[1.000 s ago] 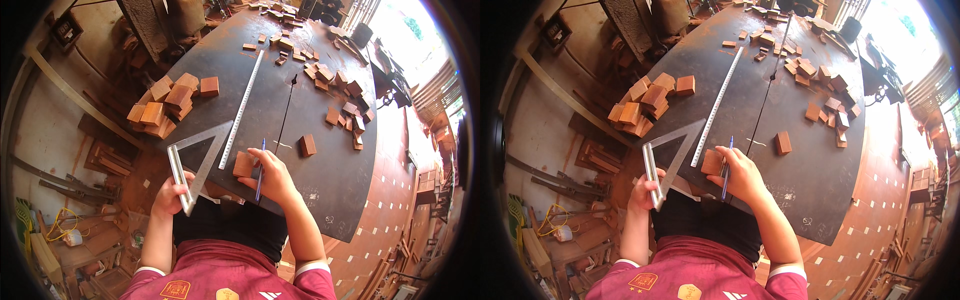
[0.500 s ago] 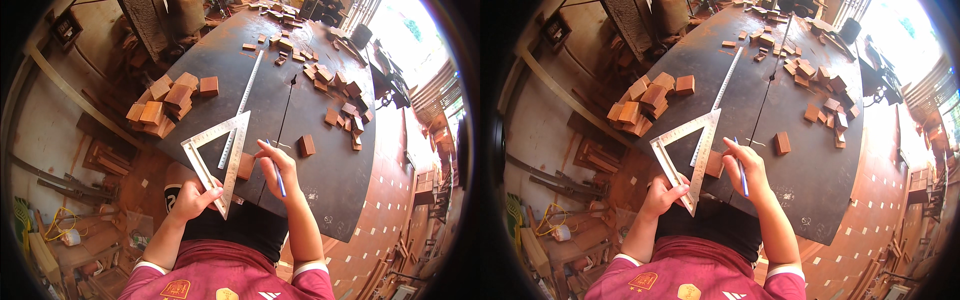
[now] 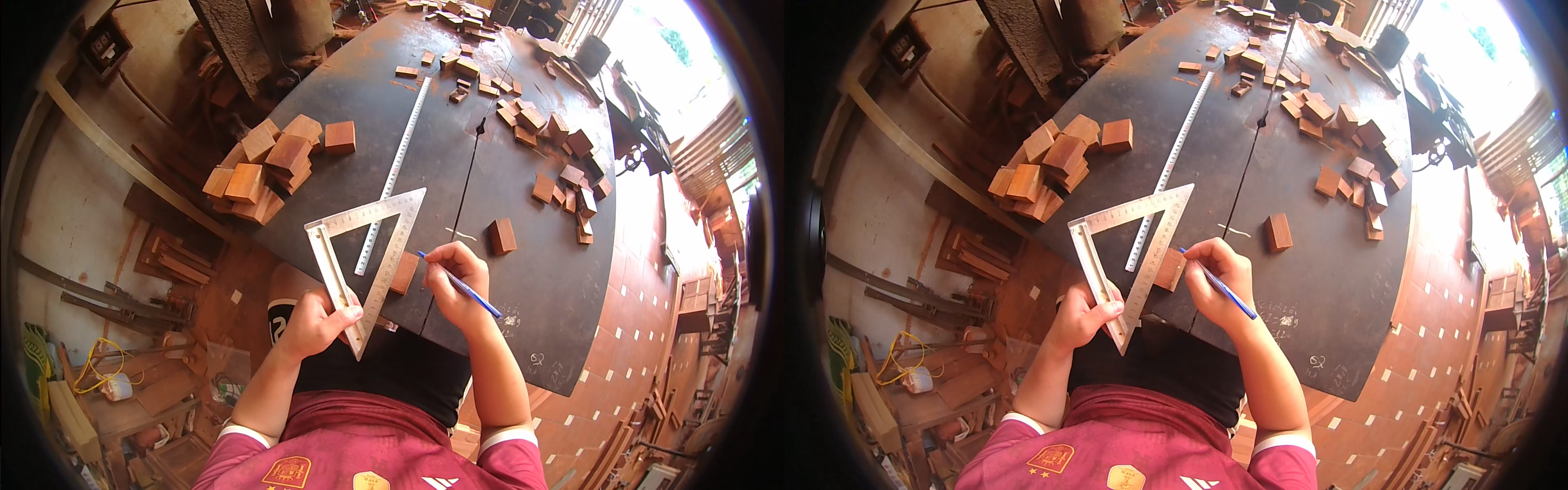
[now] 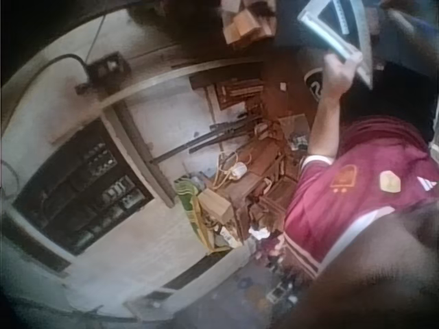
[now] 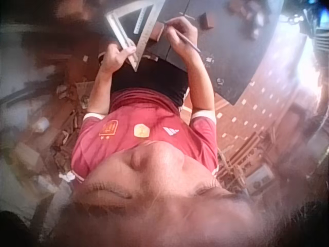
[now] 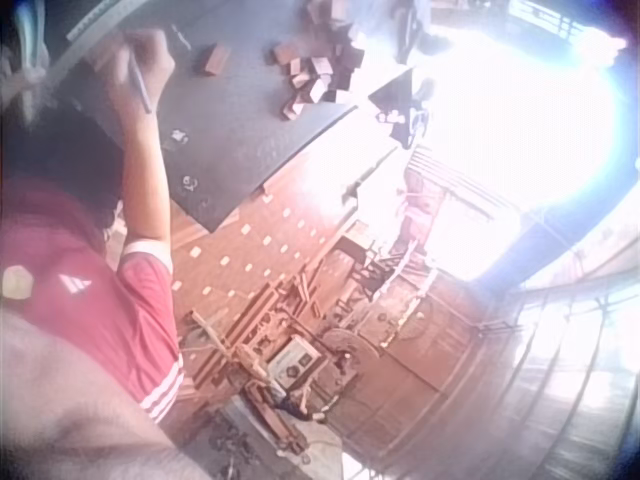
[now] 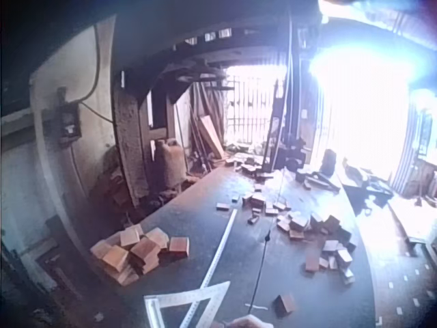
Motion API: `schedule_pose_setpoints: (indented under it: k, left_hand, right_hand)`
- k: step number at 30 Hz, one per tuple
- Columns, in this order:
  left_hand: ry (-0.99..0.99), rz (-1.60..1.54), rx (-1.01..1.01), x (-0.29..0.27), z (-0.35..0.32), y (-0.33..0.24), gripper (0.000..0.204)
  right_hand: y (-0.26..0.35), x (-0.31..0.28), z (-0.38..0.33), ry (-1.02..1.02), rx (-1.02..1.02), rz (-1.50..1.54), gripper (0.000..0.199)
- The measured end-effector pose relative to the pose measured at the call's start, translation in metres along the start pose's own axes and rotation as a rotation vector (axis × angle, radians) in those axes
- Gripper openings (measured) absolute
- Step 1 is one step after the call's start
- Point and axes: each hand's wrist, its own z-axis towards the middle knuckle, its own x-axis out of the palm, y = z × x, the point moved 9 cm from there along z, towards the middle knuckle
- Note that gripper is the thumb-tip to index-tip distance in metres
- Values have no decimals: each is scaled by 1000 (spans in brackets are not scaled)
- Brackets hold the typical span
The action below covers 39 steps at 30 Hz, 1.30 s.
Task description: The person repeatedly measures and marks small wooden blocks on a workbench using a metal ruler, a set square, and a blue pen. They pick up blocks, align the tools, draw lines, and place the blocks back on the table.
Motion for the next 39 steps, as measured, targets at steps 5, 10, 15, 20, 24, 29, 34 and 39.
schedule_pose_setpoints:
  k: [5, 10, 15, 20, 24, 29, 34, 39]
  left_hand:
    - [-40, 52, 158, -9, 8, -3, 15]
    - [-204, 39, 146, -7, 6, 2, 21]
    - [-236, 115, 180, -5, 5, 0, 29]
    - [-243, 169, 203, -7, 7, -2, 31]
    - [-273, 195, 228, -2, 1, -8, 30]
    - [-252, 178, 128, -2, 2, -1, 26]
    - [-234, 179, 115, -5, 4, -2, 27]
    - [-254, 174, 123, -5, 2, -4, 27]
  right_hand:
    - [2, 5, 1, 9, 28, -8, 6]
    - [6, 9, 0, 15, -26, -73, 7]
    - [4, 10, 0, 20, -20, -93, 9]
    - [1, 12, -1, -4, -24, -91, 12]
    - [6, 10, 1, -34, -46, -114, 13]
    - [8, 9, 2, -51, -88, -149, 14]
    - [8, 12, 2, -63, -69, -135, 12]
    - [2, 15, 2, -60, -33, -92, 10]
